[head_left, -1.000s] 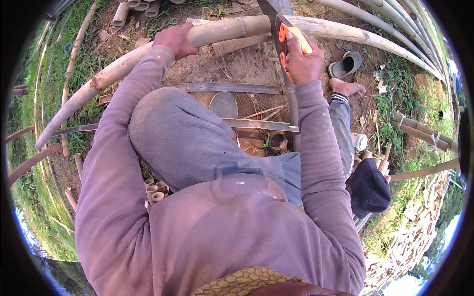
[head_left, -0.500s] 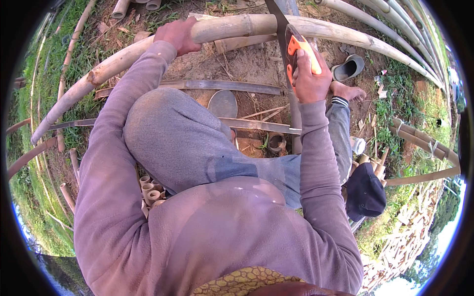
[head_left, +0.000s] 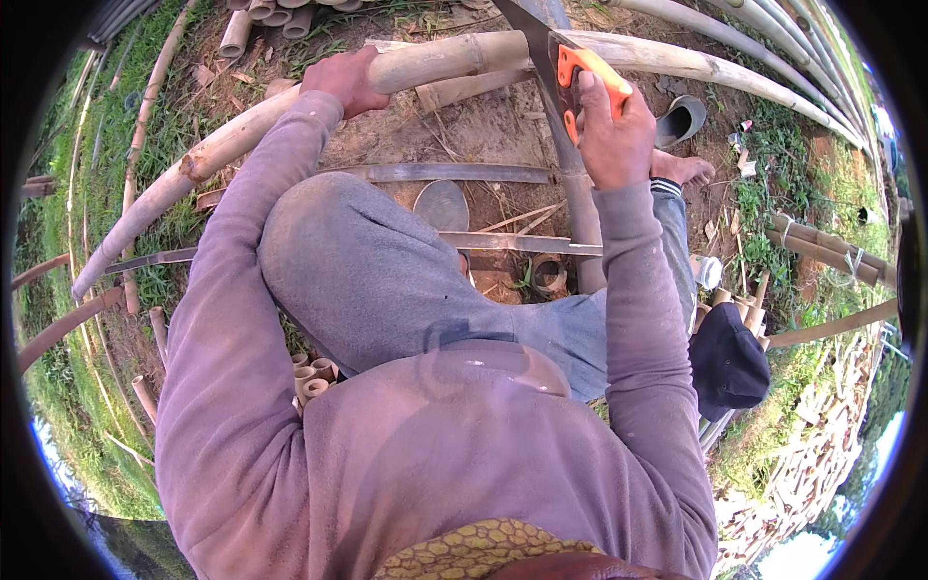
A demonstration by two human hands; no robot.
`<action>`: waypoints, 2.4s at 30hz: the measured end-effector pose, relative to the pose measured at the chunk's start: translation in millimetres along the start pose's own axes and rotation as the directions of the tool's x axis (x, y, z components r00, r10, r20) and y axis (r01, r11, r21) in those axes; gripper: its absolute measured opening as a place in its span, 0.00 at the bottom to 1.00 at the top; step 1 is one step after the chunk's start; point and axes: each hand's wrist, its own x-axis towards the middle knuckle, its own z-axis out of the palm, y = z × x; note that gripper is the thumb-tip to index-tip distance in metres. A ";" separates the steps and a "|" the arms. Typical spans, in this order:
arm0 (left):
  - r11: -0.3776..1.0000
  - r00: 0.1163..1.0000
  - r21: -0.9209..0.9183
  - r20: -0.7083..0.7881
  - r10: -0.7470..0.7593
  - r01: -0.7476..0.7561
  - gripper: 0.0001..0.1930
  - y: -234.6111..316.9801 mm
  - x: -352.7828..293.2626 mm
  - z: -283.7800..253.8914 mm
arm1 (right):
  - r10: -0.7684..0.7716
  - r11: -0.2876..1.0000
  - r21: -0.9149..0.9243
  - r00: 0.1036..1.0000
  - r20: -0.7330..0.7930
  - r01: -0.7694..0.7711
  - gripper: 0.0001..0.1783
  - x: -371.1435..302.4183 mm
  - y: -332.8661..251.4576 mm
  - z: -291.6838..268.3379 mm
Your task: The person sits on the ground and uses a hand saw to cut bamboo poles into shorter sections. They repeatedly position a pole on a support, saw through it, and set the cut piece aside.
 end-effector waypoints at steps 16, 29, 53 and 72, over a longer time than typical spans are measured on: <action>1.000 1.000 0.027 0.012 -0.006 0.005 0.35 1.9 4.8 2.3 | -0.126 0.975 -0.189 0.991 -0.051 0.114 0.20 42.1 16.5 35.9; 1.000 1.000 0.027 0.002 0.005 -0.005 0.35 7.3 -0.4 17.9 | 0.103 0.989 0.111 0.995 -0.013 -0.101 0.15 -27.5 32.0 -14.5; 0.999 1.000 0.051 0.015 -0.017 0.016 0.34 -4.1 5.7 6.2 | 0.013 1.000 0.002 0.997 -0.073 -0.013 0.17 -18.0 45.6 25.5; 0.995 0.996 0.094 0.068 -0.051 0.045 0.40 10.0 3.7 -8.1 | -0.039 0.999 0.005 0.993 -0.112 0.039 0.14 -80.6 57.4 -2.6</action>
